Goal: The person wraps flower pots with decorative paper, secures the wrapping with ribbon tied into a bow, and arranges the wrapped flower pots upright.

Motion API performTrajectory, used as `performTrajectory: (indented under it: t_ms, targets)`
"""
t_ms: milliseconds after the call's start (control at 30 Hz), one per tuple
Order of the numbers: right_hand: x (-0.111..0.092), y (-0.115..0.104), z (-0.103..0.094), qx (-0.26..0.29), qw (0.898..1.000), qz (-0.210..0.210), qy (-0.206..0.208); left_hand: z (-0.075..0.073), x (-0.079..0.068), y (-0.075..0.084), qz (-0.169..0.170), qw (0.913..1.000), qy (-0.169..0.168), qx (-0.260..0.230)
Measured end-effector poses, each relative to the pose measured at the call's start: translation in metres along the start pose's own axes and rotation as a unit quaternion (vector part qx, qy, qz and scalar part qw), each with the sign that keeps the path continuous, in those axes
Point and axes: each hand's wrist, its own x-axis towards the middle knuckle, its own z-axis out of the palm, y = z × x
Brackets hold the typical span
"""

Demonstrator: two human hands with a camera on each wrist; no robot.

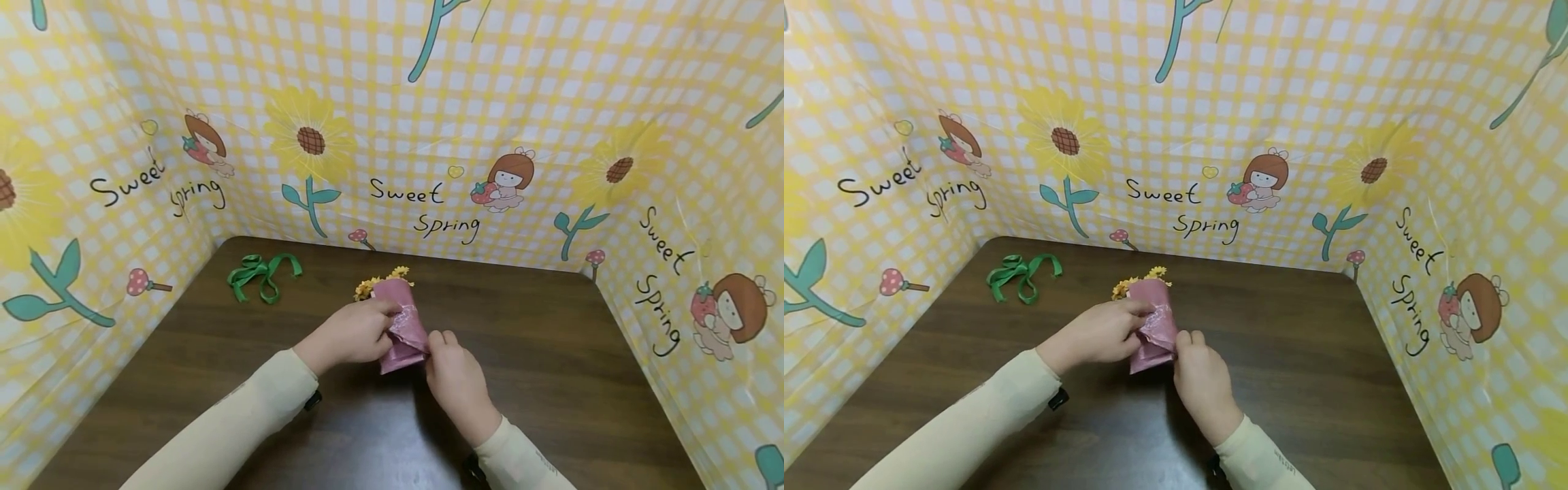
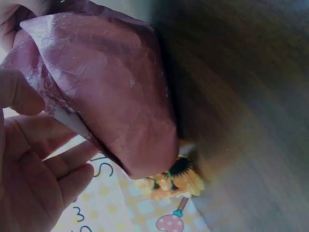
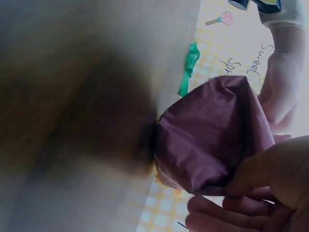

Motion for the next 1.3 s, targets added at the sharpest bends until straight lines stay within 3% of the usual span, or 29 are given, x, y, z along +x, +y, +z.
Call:
performTrajectory:
  t_ms: [200, 333, 500, 733, 1000, 1300]
  targets:
    - [-0.004, 0.004, -0.004, -0.051, 0.997, -0.021, 0.054, 0.0, 0.006, 0.007, -0.017, 0.9998, -0.007, 0.004]
    - [-0.003, 0.007, -0.007, -0.049, 0.997, -0.025, 0.061, 0.002, 0.006, 0.008, -0.004, 0.9999, -0.004, 0.013]
    - [-0.003, 0.011, -0.008, -0.012, 0.999, -0.002, 0.037, 0.004, 0.01, 0.008, 0.029, 0.9994, 0.005, -0.018]
    - [-0.003, 0.018, -0.004, 0.04, 0.999, 0.013, 0.009, 0.005, 0.018, 0.006, -0.024, 0.9946, -0.018, -0.1]
    - [0.006, 0.029, 0.002, 0.076, 0.996, 0.048, -0.024, 0.008, 0.027, 0.005, 0.013, 0.9965, 0.011, -0.082]
    - [0.015, 0.026, 0.006, 0.169, 0.977, 0.095, -0.087, -0.006, 0.032, 0.0, 0.009, 0.9973, -0.039, -0.062]
